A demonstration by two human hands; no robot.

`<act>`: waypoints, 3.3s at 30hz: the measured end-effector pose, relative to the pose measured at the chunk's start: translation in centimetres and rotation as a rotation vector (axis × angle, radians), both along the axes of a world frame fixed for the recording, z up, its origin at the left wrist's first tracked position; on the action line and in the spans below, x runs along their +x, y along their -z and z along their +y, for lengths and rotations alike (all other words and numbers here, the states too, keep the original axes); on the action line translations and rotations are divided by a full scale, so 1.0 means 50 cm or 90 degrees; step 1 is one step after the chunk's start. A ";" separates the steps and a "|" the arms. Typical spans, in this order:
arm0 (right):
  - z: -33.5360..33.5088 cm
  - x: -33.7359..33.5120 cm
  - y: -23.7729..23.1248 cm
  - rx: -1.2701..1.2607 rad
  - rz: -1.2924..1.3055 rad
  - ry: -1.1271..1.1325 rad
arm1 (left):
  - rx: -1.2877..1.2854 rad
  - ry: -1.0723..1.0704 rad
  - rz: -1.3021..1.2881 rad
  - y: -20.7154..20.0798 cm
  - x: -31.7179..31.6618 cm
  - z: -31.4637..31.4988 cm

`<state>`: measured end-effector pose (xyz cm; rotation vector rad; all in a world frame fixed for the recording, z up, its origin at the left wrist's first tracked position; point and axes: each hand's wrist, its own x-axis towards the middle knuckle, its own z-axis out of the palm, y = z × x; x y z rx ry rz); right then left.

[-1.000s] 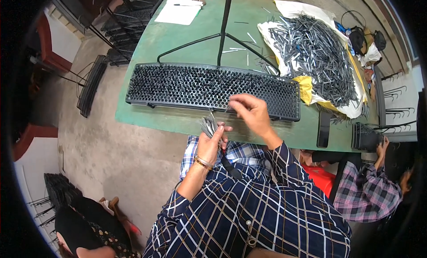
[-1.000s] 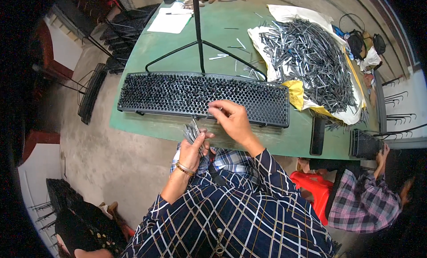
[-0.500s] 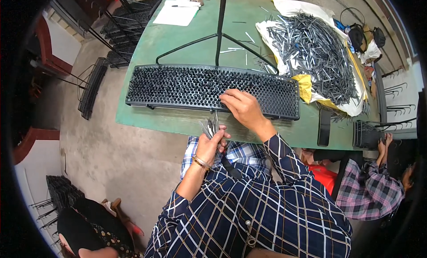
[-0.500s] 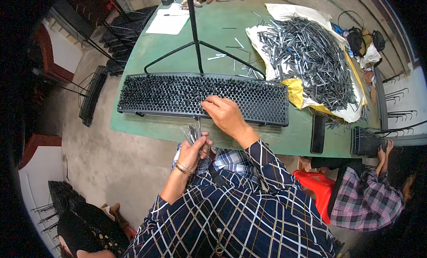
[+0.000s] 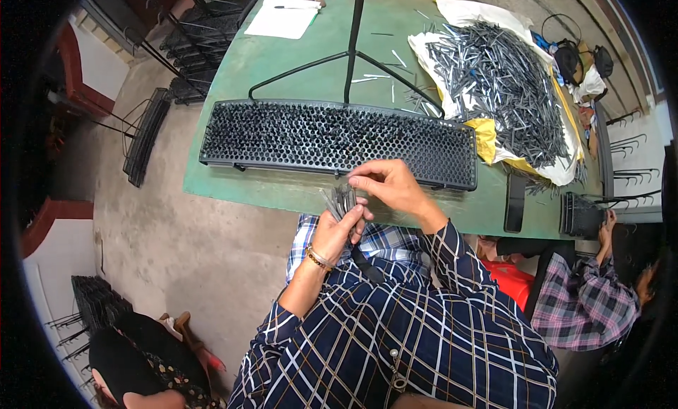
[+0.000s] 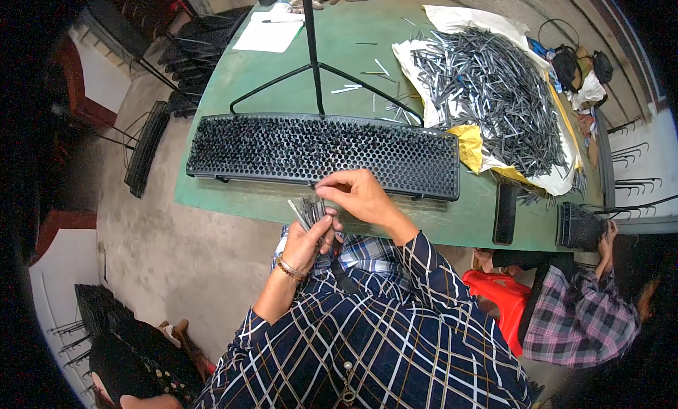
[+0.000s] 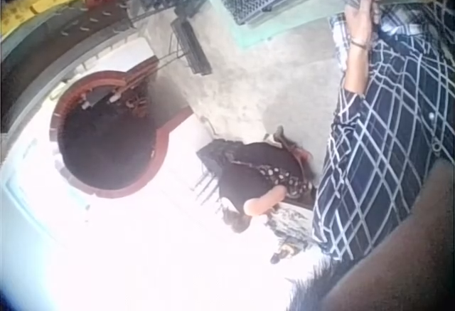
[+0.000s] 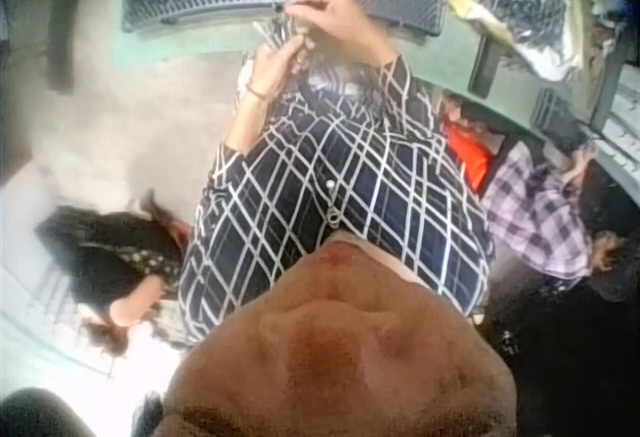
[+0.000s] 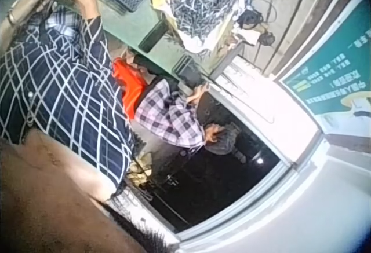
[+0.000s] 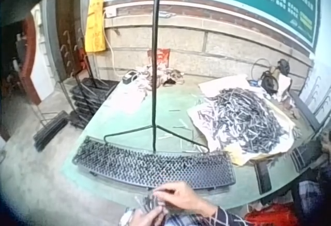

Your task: Sorting and inserting small metal pins into a perforated grid plate on a workbench.

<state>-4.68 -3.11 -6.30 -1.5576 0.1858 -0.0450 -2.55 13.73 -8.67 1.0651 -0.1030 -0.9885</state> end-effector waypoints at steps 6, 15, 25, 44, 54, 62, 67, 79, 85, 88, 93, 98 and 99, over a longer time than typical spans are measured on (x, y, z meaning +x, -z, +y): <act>-0.017 0.013 -0.019 -0.213 -0.105 0.244 | 0.009 0.003 0.028 0.005 0.000 -0.003; -0.010 0.041 0.021 -0.501 -0.329 0.294 | 0.056 0.017 0.012 0.012 -0.003 -0.001; 0.006 0.025 0.015 -0.526 -0.313 0.219 | 0.042 0.038 0.057 0.013 0.002 0.002; -0.032 -0.065 -0.010 0.024 0.065 0.094 | 0.055 0.115 -0.051 -0.011 -0.012 -0.046; -0.060 -0.025 -0.024 -0.087 -0.084 0.284 | 0.082 0.080 -0.017 0.007 -0.003 -0.051; -0.081 0.020 0.002 -0.130 -0.135 0.310 | 0.101 0.062 0.008 0.008 -0.005 -0.041; -0.084 0.031 0.010 -0.277 -0.190 0.297 | 0.115 0.051 0.017 0.008 -0.004 -0.038; -0.085 0.027 0.022 -0.407 -0.288 0.245 | 0.116 0.048 0.024 0.021 -0.008 -0.040; -0.078 0.015 0.038 -0.467 -0.302 0.254 | 0.125 0.051 0.033 0.027 -0.010 -0.042; -0.076 0.012 0.030 -0.472 -0.268 0.244 | 0.127 0.049 0.019 0.023 -0.010 -0.042; -0.071 0.013 0.030 -0.513 -0.302 0.256 | 0.109 0.046 0.036 0.025 -0.011 -0.044; -0.062 0.012 0.038 -0.434 -0.269 0.274 | 0.114 0.051 0.036 0.027 -0.008 -0.041; -0.062 0.012 0.038 -0.420 -0.251 0.277 | 0.116 0.053 0.032 0.024 -0.008 -0.041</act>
